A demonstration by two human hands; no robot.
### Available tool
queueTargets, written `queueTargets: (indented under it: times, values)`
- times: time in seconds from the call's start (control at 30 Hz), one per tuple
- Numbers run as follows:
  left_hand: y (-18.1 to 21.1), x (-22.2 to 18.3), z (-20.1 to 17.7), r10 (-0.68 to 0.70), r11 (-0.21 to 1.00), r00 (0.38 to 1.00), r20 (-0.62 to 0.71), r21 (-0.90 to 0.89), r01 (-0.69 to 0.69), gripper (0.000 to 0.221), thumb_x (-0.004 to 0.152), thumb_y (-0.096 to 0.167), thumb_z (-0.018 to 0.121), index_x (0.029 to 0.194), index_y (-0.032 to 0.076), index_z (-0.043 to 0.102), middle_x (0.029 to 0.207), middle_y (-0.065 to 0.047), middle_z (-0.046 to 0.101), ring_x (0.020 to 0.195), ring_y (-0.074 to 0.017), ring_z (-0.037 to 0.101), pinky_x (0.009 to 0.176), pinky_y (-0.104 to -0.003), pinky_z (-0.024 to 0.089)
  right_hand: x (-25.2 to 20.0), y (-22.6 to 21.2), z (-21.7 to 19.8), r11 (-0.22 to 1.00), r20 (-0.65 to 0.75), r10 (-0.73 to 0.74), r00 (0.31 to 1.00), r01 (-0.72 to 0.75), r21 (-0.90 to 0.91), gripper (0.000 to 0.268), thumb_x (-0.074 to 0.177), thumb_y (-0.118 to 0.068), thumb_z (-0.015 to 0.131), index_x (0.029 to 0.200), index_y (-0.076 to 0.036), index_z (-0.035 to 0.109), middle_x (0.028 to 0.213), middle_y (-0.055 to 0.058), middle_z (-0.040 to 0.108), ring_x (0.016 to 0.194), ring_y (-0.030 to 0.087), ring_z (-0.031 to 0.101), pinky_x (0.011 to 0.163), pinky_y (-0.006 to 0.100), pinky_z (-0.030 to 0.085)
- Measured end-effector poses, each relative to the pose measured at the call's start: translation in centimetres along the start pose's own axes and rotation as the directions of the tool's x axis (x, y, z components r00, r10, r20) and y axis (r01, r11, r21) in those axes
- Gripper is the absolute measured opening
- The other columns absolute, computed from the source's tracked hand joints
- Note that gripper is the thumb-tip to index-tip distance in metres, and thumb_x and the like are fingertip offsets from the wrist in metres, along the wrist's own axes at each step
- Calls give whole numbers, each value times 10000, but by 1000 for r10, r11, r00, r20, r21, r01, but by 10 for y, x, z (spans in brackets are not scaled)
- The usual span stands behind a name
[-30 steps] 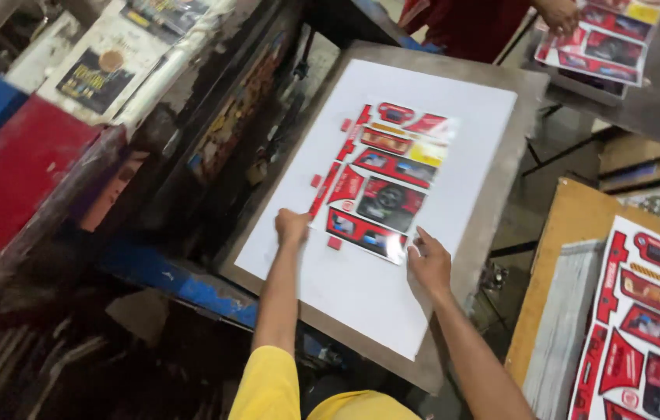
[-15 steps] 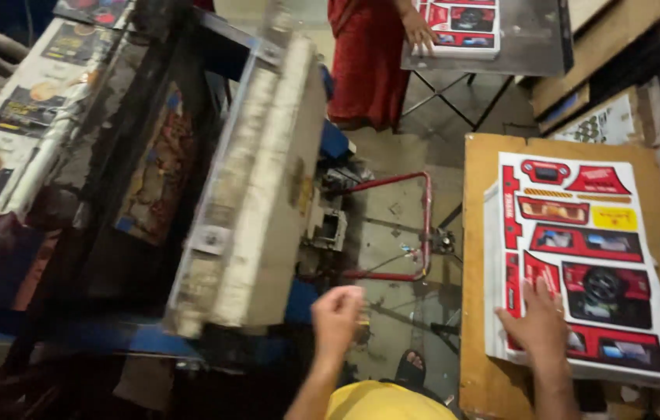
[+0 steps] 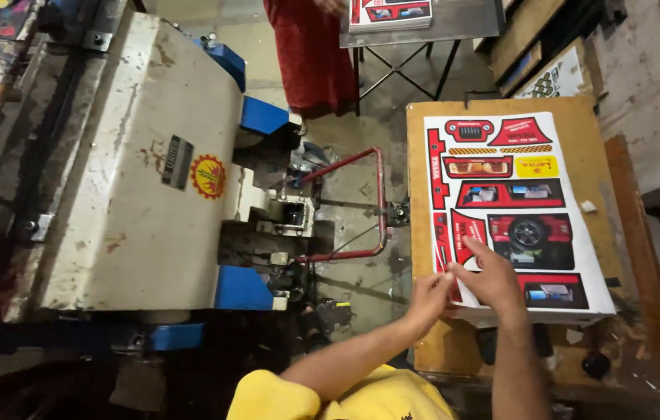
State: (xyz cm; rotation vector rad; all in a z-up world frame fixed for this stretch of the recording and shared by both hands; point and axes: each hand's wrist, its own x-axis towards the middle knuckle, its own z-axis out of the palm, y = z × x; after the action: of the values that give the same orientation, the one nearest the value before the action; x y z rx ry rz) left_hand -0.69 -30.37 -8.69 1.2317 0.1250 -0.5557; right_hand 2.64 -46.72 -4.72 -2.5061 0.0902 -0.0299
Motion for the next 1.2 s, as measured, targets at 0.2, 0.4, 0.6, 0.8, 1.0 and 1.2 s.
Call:
queueTargets:
  times: [0.2,0.4,0.6,0.8,1.0,1.2]
  values:
    - [77,-7,34,71,997,996,44,-19,-71,306,1000,151,511,1277,29,554,856,-22,657,750,-141,685,636,-328,630,-48,73,-63,982,-186,177,966,-161,96,700,824,-386,812,1410,-45,637,1396,214,650,1270,307,627,1038,406,479]
    - [116,-12,-9,292,946,955,-49,162,-281,348,1027,142,545,1347,4,558,798,-53,654,697,-119,644,606,-296,555,-58,137,-25,683,82,650,756,-627,375,498,1002,-364,694,1415,-92,638,1111,178,702,675,365,655,453,445,357]
    - [144,-49,-115,389,915,918,71,-147,-377,263,1072,158,536,1259,-2,629,1008,9,690,863,-68,646,747,-265,557,-14,65,66,-246,419,-19,908,-410,878,188,1106,-216,542,1192,-54,589,751,59,605,450,115,469,367,251,353]
    - [179,-91,-296,289,912,879,-380,-170,-374,332,1047,271,537,993,-19,688,780,-110,732,636,-176,728,548,-283,601,51,-174,93,-210,386,-219,896,-430,878,559,1069,-96,529,1623,-153,477,785,25,619,480,62,481,402,202,365]
    - [147,-42,-484,157,988,643,-750,125,-96,334,935,289,643,834,-15,736,709,-87,708,543,-174,716,464,-277,553,113,-268,213,591,366,41,930,-318,741,487,982,-136,572,1457,-28,595,993,47,684,593,70,575,414,219,447]
    - [125,5,-577,287,880,426,-858,412,236,224,835,265,697,768,59,755,790,-219,717,778,-433,686,742,-545,542,137,-270,334,867,286,53,957,-186,462,532,933,-109,688,1459,-86,612,742,22,588,595,86,522,505,264,450]
